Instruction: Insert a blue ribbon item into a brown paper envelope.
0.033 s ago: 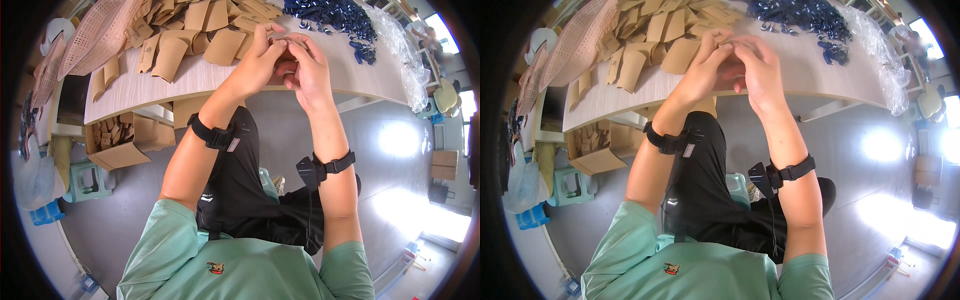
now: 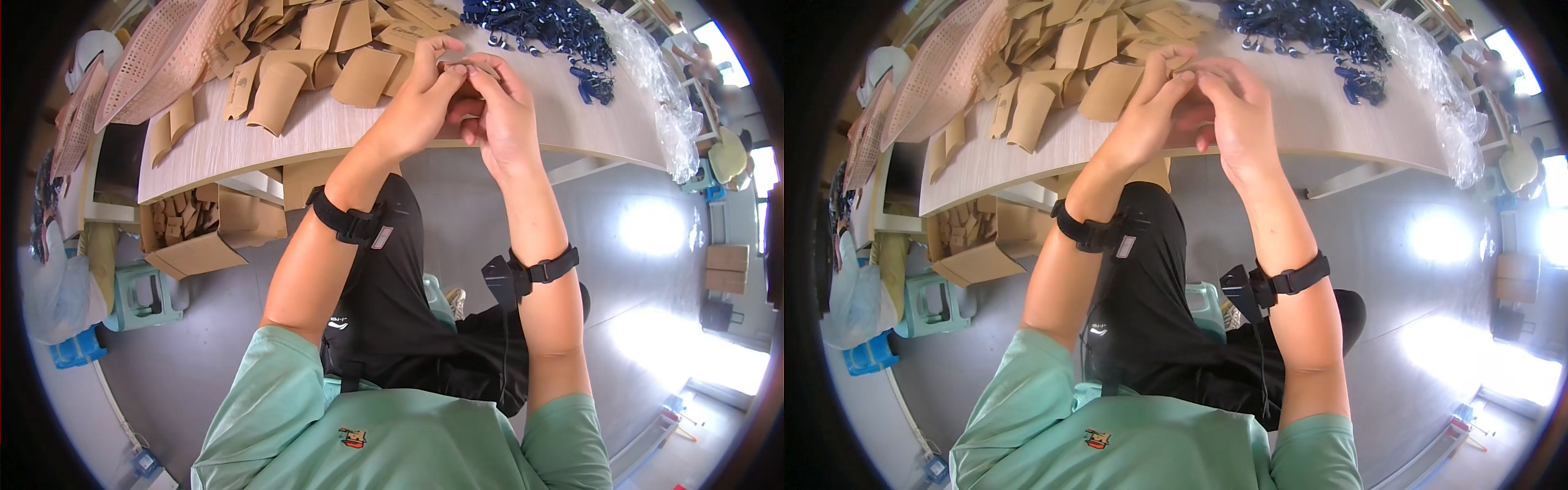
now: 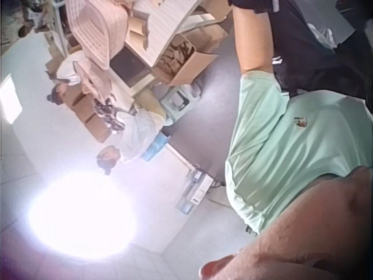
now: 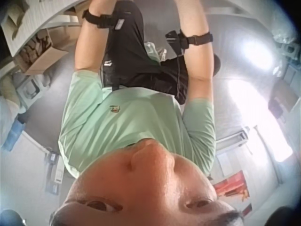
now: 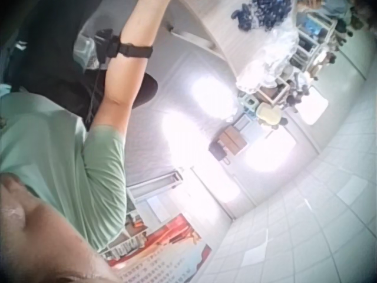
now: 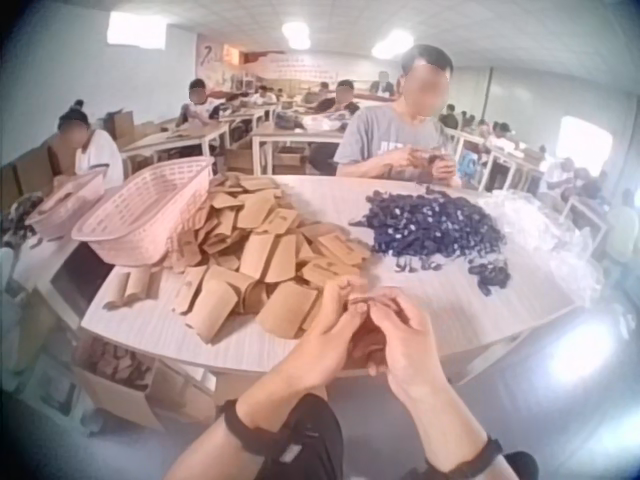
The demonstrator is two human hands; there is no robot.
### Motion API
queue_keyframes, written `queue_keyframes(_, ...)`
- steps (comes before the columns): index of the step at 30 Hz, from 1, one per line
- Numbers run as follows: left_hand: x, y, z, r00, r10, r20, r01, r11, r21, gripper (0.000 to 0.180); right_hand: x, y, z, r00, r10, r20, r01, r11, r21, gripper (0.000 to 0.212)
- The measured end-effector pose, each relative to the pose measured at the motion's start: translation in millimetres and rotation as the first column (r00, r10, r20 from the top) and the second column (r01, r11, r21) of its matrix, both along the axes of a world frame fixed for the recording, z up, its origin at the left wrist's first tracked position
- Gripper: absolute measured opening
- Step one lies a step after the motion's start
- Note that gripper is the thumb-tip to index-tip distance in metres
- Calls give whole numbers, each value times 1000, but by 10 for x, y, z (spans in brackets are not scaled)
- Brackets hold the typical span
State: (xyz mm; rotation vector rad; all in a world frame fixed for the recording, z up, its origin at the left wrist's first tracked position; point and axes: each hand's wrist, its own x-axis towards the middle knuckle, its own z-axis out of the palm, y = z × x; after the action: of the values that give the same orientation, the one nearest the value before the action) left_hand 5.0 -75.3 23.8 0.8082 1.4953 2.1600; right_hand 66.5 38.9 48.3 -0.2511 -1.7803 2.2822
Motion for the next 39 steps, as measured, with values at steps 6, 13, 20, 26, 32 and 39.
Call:
queue_keyframes(6,119,72,92,991,137,8,-136,987,-86,40,-10,-10,-95,993,-30,-111,18,995,-103,26)
queue_keyframes(13,124,110,132,988,133,79,-133,991,-9,42,-72,-53,-122,984,-146,-102,137,986,-90,30)
queue_keyframes(20,9,93,28,984,135,-113,-144,987,-78,39,-95,-86,-91,978,-168,-124,168,986,-12,32)
queue_keyframes(26,126,-25,152,986,-14,-165,-11,989,-149,47,14,38,33,997,-81,4,81,995,-66,30)
queue_keyframes(32,503,-312,288,964,-149,-222,79,952,-294,59,801,7,361,995,39,-90,-28,991,128,34)
queue_keyframes(39,1258,-469,256,987,-159,-26,146,951,-272,47,1449,78,350,933,-19,-359,287,642,711,16)
